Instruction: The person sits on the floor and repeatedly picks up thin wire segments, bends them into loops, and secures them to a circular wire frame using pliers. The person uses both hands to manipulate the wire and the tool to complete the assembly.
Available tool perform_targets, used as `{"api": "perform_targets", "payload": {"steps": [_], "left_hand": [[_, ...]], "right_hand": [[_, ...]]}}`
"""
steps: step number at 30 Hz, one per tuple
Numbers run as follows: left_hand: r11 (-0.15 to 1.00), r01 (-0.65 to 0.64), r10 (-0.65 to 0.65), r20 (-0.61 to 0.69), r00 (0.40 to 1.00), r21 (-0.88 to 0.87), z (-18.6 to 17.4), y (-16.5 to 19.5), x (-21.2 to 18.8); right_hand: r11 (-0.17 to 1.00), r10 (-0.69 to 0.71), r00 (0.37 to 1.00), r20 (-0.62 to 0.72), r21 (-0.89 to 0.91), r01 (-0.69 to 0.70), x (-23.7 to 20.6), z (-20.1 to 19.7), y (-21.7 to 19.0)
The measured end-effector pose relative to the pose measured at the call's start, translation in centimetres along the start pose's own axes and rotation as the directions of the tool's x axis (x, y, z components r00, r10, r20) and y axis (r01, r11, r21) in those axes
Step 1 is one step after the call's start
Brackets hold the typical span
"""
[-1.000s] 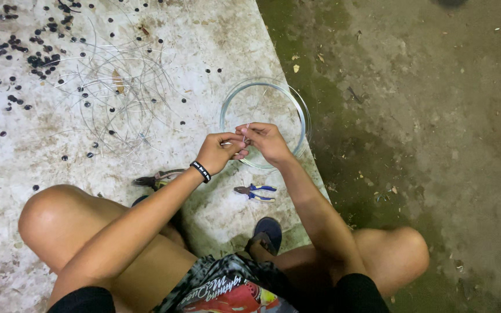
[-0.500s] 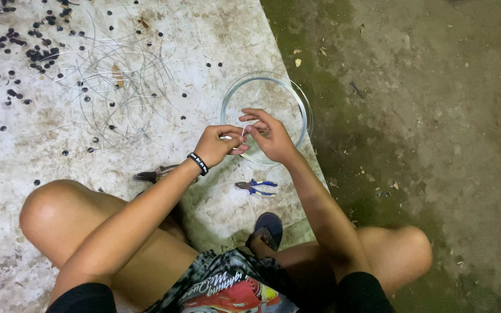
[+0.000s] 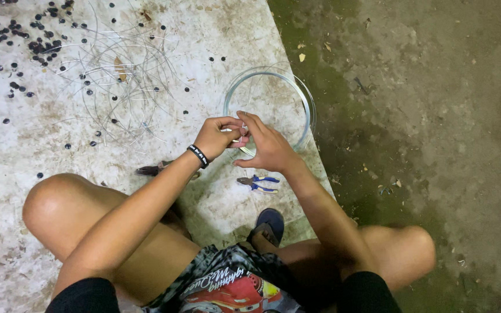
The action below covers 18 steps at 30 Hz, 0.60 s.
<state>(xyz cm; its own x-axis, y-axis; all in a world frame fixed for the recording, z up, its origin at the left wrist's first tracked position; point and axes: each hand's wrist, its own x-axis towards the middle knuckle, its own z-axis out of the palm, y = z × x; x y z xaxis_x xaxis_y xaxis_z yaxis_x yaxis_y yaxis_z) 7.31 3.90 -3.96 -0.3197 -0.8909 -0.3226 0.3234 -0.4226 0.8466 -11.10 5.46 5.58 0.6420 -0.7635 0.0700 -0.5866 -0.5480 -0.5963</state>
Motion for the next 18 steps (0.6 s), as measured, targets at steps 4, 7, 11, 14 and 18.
{"api": "perform_targets", "payload": {"steps": [4, 7, 11, 14, 18], "left_hand": [[1.000, -0.021, 0.021, 0.002, 1.000, -0.011, 0.0, 0.1, -0.1], [1.000, -0.019, 0.019, -0.003, 1.000, -0.013, 0.0, 0.2, 0.0], [0.998, -0.055, 0.055, 0.001, 0.999, -0.033, 0.1, 0.1, 0.1], [0.997, -0.076, 0.075, 0.016, 0.997, 0.026, 0.1, 0.2, -0.2], [0.992, -0.086, 0.084, 0.026, 0.996, 0.096, 0.1, 0.1, -0.6]], "right_hand": [[1.000, -0.026, 1.000, -0.014, 0.018, 0.026, 0.0, 0.5, 0.0], [0.999, -0.028, 1.000, 0.002, 0.035, 0.028, 0.0, 0.1, 0.1], [1.000, 0.005, 0.999, 0.037, 0.022, -0.006, 0.1, -0.5, 0.0], [0.998, 0.014, 0.999, 0.035, 0.054, -0.016, 0.0, -0.9, 0.0], [0.995, 0.010, 1.000, 0.014, 0.099, -0.012, 0.1, -1.2, 0.2]]}}
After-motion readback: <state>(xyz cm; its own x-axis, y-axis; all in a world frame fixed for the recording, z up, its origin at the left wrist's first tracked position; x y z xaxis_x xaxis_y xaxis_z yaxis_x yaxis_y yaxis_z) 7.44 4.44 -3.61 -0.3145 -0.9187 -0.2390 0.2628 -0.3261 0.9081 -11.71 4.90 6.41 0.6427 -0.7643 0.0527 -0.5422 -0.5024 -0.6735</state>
